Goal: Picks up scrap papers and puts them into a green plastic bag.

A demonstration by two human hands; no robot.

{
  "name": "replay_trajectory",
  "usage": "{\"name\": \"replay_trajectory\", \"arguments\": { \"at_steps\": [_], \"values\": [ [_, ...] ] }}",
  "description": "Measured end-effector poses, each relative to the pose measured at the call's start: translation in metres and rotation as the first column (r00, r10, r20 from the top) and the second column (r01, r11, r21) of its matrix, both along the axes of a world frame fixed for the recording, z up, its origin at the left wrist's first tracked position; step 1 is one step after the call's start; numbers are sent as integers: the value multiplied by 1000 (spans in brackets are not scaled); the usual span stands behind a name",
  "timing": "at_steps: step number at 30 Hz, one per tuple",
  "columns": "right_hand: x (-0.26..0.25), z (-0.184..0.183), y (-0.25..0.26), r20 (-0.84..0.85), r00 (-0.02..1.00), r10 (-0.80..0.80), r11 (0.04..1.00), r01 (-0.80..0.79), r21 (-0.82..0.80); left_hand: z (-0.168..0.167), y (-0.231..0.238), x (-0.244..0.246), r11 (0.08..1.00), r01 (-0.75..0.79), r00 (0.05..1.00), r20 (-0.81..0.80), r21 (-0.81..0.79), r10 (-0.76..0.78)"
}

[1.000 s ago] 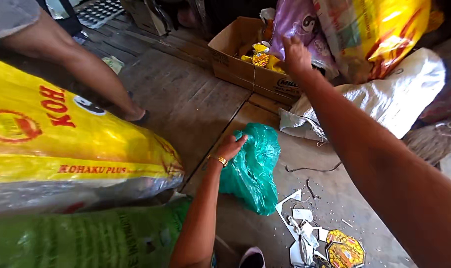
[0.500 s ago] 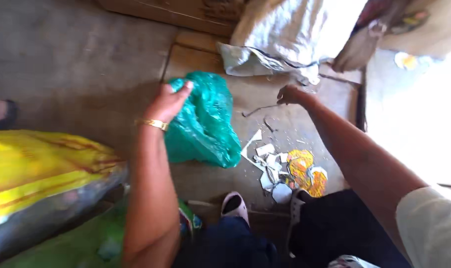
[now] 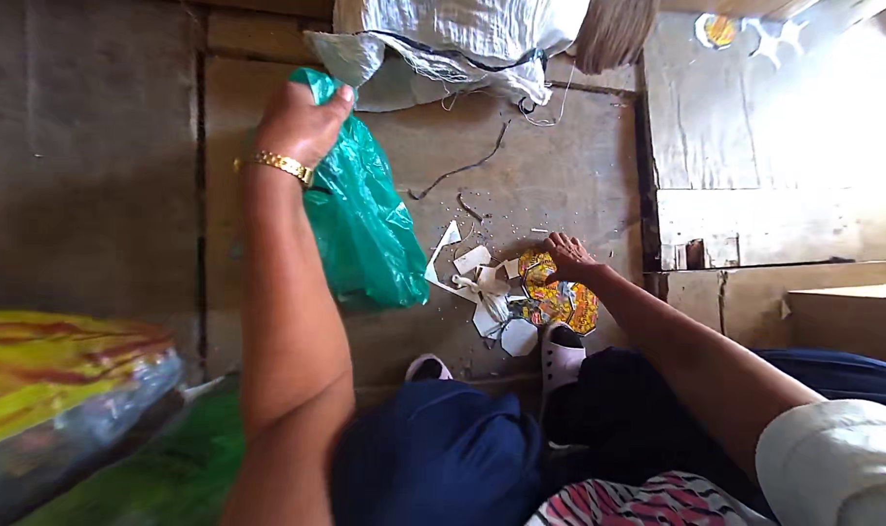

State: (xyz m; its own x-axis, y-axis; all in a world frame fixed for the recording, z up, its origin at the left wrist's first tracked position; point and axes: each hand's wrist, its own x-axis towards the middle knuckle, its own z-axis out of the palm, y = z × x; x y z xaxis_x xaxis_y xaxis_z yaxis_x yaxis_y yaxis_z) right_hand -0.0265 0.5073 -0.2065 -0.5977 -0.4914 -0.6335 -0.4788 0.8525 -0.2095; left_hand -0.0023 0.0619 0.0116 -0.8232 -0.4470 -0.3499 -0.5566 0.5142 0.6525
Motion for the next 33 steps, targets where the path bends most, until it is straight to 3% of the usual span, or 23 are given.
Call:
{"name": "replay_trajectory", "arguments": {
  "at_steps": [4, 10, 15, 22, 26, 30, 33],
  "values": [
    [16, -14, 7, -37, 995, -91, 996, 91, -11, -1, 8, -8, 999, 36, 999, 14, -11, -36],
    [9, -16, 3, -91, 992, -88, 995, 92, 37, 3, 10, -2, 999, 39, 999, -13, 6, -39],
    [4, -16, -4, -64, 997, 33, 997, -28, 77, 8, 6, 9, 999, 23, 1000, -5, -25, -23],
    [1, -11, -17, 81, 997, -15, 983, 0, 183, 20, 2, 21, 998, 1, 1000, 12, -70, 0],
    [-10, -6, -15, 192, 981, 29, 987, -58, 148, 24, 3, 24, 996, 8, 1000, 20, -86, -7],
    [-36, -10, 6, 8, 987, -158, 986, 159, -51, 27, 2, 29, 995, 5, 1000, 30, -99, -2],
    [-45, 3, 10, -81, 974, -211, 977, 206, -59, 27, 2, 31, 995, 5, 1000, 16, -96, -3]
  ]
}}
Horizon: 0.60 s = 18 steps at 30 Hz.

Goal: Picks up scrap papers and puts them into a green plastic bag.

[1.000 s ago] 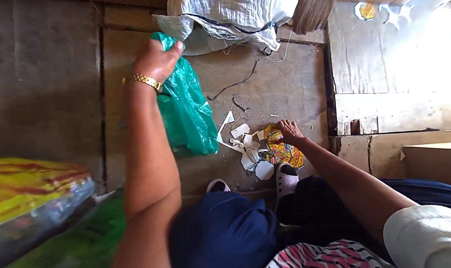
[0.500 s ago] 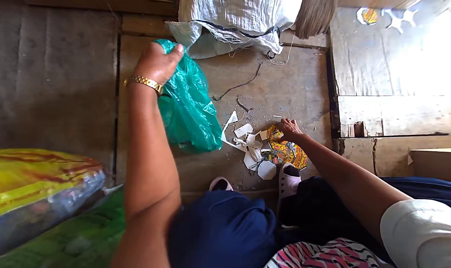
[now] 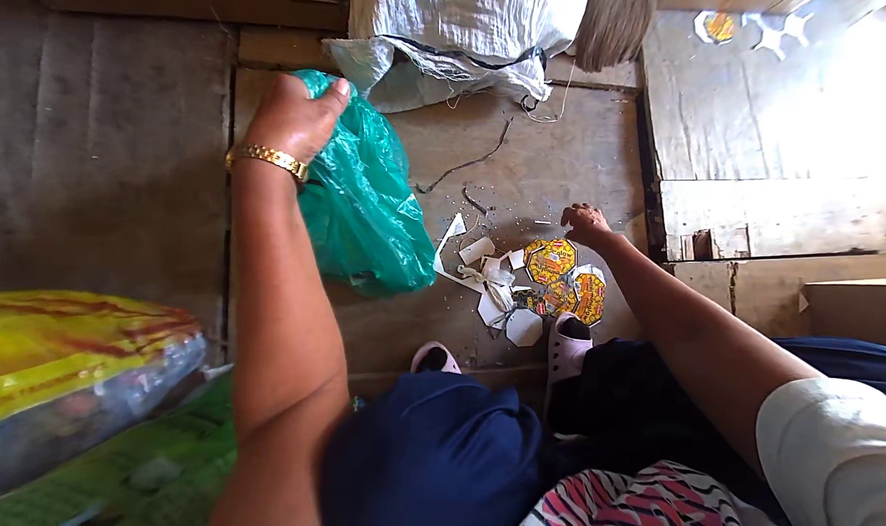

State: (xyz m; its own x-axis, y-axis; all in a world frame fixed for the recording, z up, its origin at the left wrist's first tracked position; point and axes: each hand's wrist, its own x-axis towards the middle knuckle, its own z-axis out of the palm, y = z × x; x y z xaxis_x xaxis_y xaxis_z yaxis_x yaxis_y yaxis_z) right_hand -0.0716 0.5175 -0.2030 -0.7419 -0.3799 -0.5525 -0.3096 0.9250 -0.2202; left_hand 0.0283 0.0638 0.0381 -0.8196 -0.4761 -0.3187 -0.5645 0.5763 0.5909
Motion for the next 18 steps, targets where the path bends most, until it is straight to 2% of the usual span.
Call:
{"name": "replay_trajectory", "arguments": {
  "at_steps": [3, 5, 8, 11, 13, 15, 17, 18],
  "values": [
    [15, -5, 4, -3, 992, 127, 992, -127, 27, 2, 2, 1, 1000, -5, 1000, -17, 10, 5],
    [30, -4, -1, 41, 980, 193, 975, -196, 102, 5, 5, 3, 1000, -11, 999, -36, 22, 11],
    [36, -6, -5, 70, 978, 199, 967, -207, 151, 5, 5, 6, 1000, -3, 1000, -31, 18, 4],
    [26, -32, 5, 121, 971, 205, 974, -214, 74, 4, 4, 5, 1000, -10, 1000, -14, 12, 10],
    [18, -40, 5, 291, 934, 208, 977, -213, -13, 5, 4, 4, 1000, -14, 1000, -8, 12, 14],
    [11, -28, -4, 422, 880, 219, 975, -178, -134, 5, 3, 3, 1000, -16, 1000, -9, 19, 16],
    [6, -18, -16, 383, 899, 214, 975, -174, -136, 2, 2, 2, 1000, -19, 1000, -6, 18, 20],
    [5, -10, -24, 340, 924, 175, 985, -165, -58, 1, 1, 1, 1000, -20, 1000, -1, 14, 20]
  ]
}}
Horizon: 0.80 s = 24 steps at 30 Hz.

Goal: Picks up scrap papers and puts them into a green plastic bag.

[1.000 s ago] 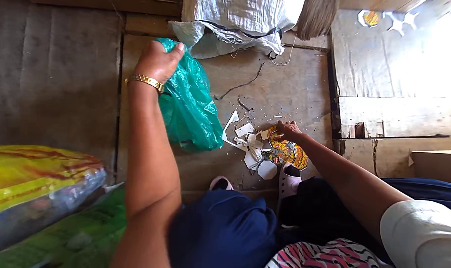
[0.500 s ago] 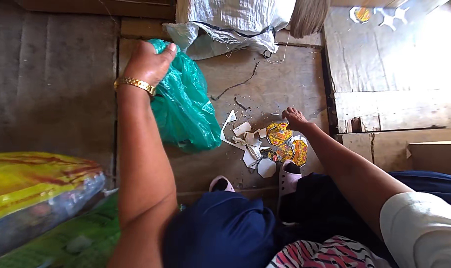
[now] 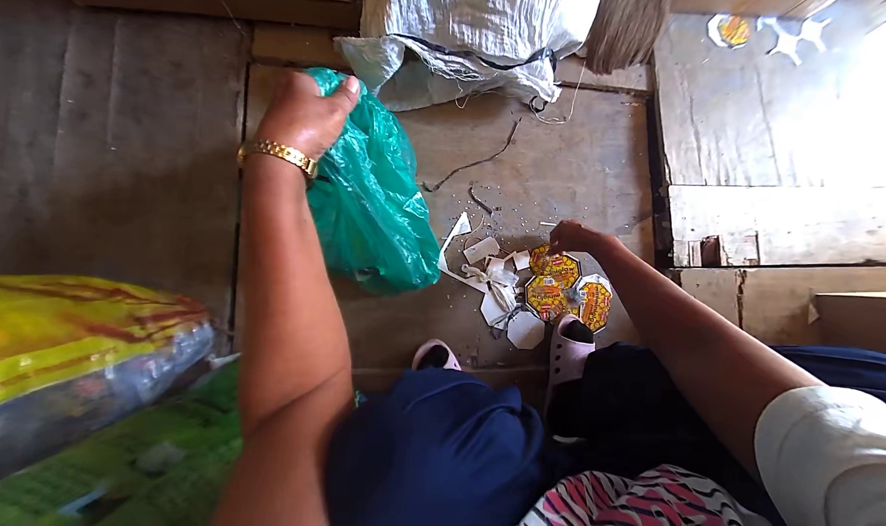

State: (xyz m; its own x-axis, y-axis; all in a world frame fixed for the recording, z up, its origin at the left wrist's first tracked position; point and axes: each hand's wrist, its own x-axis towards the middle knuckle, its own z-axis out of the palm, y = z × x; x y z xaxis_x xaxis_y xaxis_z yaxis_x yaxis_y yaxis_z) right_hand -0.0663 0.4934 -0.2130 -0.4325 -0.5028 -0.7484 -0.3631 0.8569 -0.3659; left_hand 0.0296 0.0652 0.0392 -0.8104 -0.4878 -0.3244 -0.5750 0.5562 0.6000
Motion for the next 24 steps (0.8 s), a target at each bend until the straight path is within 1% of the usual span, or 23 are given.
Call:
{"name": "replay_trajectory", "arguments": {
  "at_steps": [2, 3, 6, 7, 11, 14, 19, 24],
  "values": [
    [8, 11, -11, -122, 989, -81, 990, 94, 106, 0, 2, -2, 1000, 4, 1000, 7, -2, -4],
    [15, 14, -15, -156, 981, -112, 980, 135, 148, 1, 4, -2, 1000, 6, 1000, 4, 3, -6],
    [40, 21, -28, -177, 979, -105, 950, 152, 273, 0, 5, -3, 1000, 4, 1000, -1, 12, -4],
    [45, 19, -28, -187, 978, -97, 948, 148, 283, 0, 4, -3, 1000, 3, 1000, 0, 12, -3],
    [45, -7, -14, -267, 964, -3, 987, 46, 155, -4, 1, -4, 1000, 12, 1000, -10, 25, -12],
    [47, -7, -18, -319, 948, -8, 990, 51, 128, -3, 1, -6, 999, 15, 1000, -17, 33, -14],
    [44, 3, -24, -278, 958, -66, 978, 117, 170, -6, -3, -6, 999, 34, 998, -48, 34, -32],
    [31, -4, -16, -216, 976, 22, 973, 29, 231, 1, -5, 3, 999, 18, 999, -30, 33, -17]
  ]
}}
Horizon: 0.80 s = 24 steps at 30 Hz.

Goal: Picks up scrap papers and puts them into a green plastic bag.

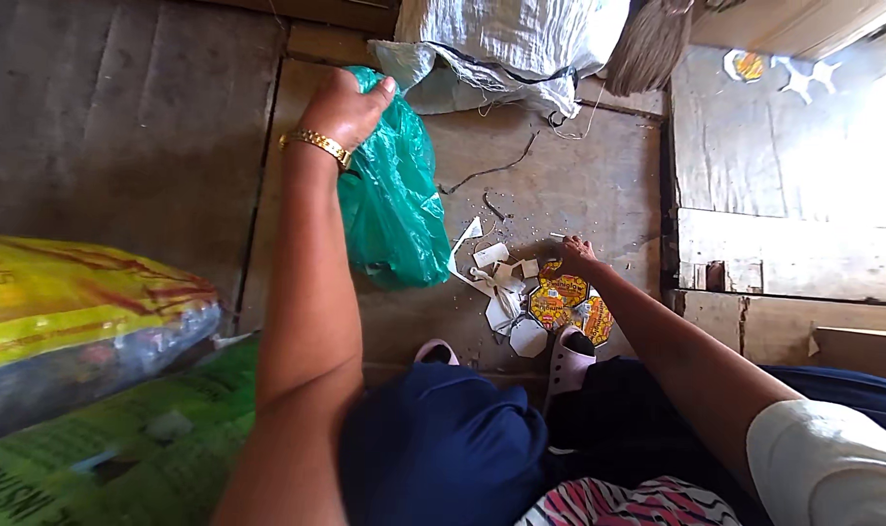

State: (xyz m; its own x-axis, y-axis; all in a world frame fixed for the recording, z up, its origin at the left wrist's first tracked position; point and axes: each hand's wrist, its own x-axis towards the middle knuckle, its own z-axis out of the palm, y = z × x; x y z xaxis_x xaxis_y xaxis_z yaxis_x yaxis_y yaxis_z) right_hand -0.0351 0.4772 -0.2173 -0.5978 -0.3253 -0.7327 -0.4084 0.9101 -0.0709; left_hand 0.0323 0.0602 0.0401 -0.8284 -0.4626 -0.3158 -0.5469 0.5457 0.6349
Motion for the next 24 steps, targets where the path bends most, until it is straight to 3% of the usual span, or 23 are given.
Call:
{"name": "replay_trajectory", "arguments": {
  "at_steps": [2, 4, 8, 10, 12, 14, 17, 21, 24],
  "values": [
    [-15, -4, 4, 83, 997, -1, 999, 5, -51, 0, -3, 2, 1000, -6, 1000, -4, 1, 6],
    [-37, -18, 14, 104, 994, -31, 972, 55, -227, 2, -4, 4, 1000, -9, 1000, 6, -4, 9],
    [-52, 32, -13, 66, 979, -194, 836, 200, -511, 8, 1, 5, 1000, -16, 1000, -3, 2, 16],
    [-45, 59, -35, -20, 961, -274, 749, 201, -632, 9, 2, 3, 1000, -4, 1000, -24, 7, 4],
    [-27, 75, -55, -229, 917, -327, 674, 56, -737, 6, 1, 0, 1000, 22, 999, -38, 0, -22],
    [-14, 61, -61, -483, 838, -255, 664, -212, -717, 7, 1, -1, 999, 35, 999, -24, -6, -36],
    [-5, 23, -43, -576, 814, 75, 729, -439, -525, 12, 6, 1, 999, 40, 999, 7, -6, -40],
    [5, 32, -58, -586, 799, -133, 790, -272, -550, 11, -2, 6, 1000, 18, 1000, 6, 1, -18],
    [7, 26, -52, -551, 833, -46, 801, -298, -519, 12, 4, 7, 1000, 13, 1000, -12, 8, -13]
  ]
}}
